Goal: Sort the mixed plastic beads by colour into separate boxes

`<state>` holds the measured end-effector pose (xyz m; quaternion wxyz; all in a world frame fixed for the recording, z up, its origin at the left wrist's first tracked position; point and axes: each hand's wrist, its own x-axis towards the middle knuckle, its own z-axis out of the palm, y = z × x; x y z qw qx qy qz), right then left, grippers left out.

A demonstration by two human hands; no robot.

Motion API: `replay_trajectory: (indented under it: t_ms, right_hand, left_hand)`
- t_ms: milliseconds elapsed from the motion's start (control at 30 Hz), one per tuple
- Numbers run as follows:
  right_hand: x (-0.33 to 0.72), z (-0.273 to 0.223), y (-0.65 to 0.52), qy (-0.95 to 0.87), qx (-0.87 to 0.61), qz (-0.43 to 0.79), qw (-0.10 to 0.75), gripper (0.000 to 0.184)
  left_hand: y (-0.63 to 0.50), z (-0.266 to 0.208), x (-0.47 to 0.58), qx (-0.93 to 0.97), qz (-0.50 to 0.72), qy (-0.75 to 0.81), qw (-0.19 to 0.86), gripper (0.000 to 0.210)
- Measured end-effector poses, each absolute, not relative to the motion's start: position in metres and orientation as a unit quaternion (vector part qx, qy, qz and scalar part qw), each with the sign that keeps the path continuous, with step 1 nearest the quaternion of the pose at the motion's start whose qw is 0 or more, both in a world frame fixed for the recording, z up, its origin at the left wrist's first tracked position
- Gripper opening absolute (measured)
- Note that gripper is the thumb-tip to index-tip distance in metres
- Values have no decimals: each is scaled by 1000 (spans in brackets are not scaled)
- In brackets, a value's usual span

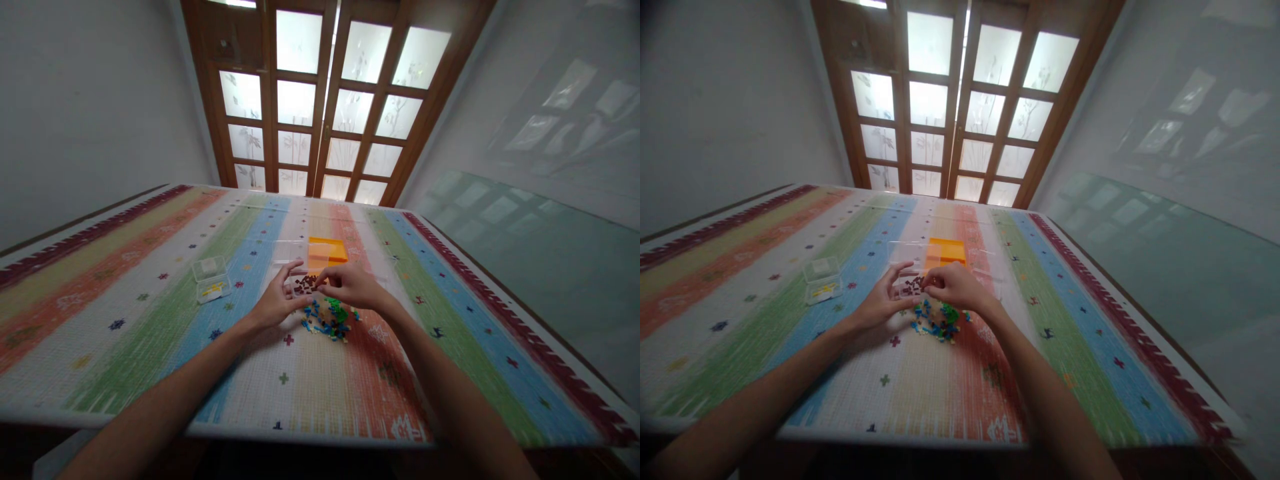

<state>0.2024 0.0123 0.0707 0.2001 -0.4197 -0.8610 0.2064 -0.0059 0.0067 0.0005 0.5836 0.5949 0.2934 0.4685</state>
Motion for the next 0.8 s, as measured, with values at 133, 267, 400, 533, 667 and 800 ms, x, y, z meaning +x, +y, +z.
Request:
replay_trajectory:
  t_ms: [133,267,400,533,667,800]
  right_hand:
    - [198,71,18,-854,-477,134,156,16]
    - [196,72,19,-859,-483,106,132,20]
    - [194,73,19,-866,-473,109,122,24]
    - [194,73,18,-868,-472,106,114,27]
    - [195,72,18,-869,-469,101,121,27]
    - [202,73,16,-866,-459,115,162,24]
  left_hand:
    - [6,-1,-5,591,467,288,591,78]
    - [7,-3,-5,591,466,283,595,79]
    - [6,-3,-4,592,466,275,598,79]
    - [5,-2,-4,591,463,279,598,79]
    - [4,1,-4,594,461,285,594,78]
    - [4,1,-5,597,460,292,589,78]
